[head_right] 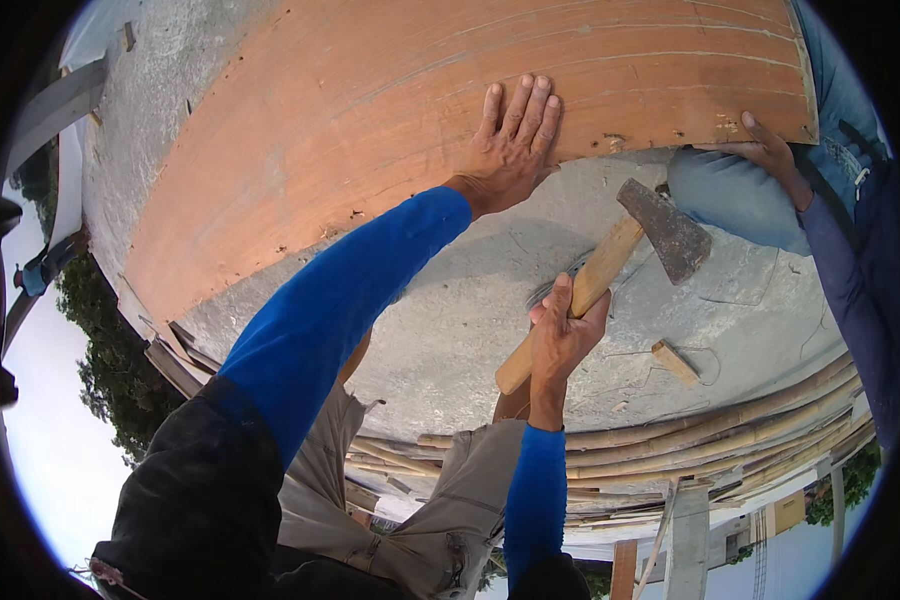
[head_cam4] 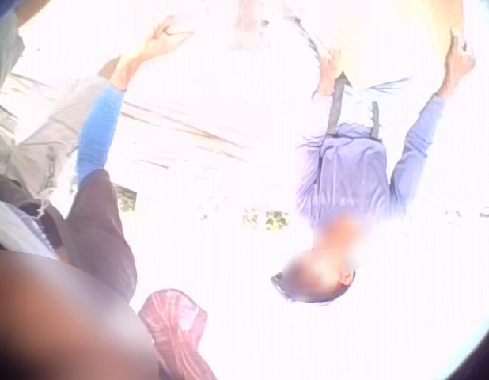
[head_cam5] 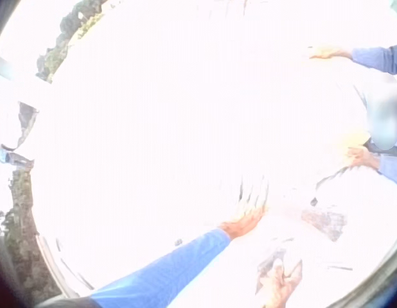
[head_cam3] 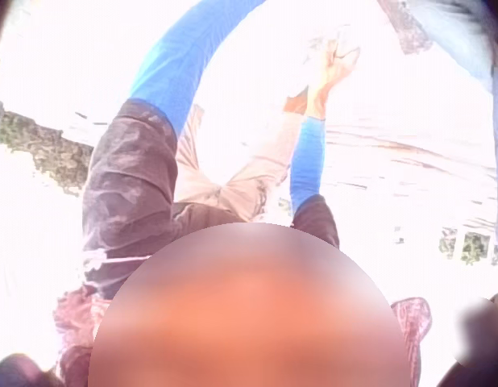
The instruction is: The person uses a hammer to drive nails into a wooden plank laid on a concrete surface. They repeatedly pick up nails, position them on the wood, and strike them with the hammer. Another person is visible nearby assisting with the plank.
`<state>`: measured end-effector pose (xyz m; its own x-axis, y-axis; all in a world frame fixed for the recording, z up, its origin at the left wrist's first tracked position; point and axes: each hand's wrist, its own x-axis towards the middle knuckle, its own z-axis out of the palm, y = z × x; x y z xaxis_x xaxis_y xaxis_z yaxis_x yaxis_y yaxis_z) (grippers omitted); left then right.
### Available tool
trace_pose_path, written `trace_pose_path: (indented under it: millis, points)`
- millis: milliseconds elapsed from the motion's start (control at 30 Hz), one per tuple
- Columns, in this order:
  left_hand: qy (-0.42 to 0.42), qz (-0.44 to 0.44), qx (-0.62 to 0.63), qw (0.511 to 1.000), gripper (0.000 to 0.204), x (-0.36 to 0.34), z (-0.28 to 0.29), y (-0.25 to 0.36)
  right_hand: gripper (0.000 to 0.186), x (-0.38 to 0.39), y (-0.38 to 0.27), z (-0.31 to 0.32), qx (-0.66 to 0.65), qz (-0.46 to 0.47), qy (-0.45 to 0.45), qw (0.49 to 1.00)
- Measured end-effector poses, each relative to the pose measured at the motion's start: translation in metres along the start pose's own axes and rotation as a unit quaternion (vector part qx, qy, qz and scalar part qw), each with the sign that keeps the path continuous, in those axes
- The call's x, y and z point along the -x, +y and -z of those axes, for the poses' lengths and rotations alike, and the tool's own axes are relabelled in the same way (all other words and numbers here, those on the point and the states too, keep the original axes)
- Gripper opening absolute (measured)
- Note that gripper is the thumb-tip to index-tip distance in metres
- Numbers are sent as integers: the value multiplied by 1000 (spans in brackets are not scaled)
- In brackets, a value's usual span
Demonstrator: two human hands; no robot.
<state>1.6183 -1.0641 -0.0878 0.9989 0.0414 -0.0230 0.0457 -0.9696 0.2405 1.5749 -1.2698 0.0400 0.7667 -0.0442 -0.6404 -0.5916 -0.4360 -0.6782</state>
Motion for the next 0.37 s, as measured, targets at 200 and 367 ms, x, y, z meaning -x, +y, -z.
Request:
trace_pose_path:
  millis: [200, 367]
  points:
    - [40, 34, -95, 994, 76, 9, 13, 0, 42, 49, 12, 15, 13, -92, -100, 991]
    - [54, 72, -125, 988, 66, 15, 9, 11, 43, 73, 24, 30, 40, -161, -163, 973]
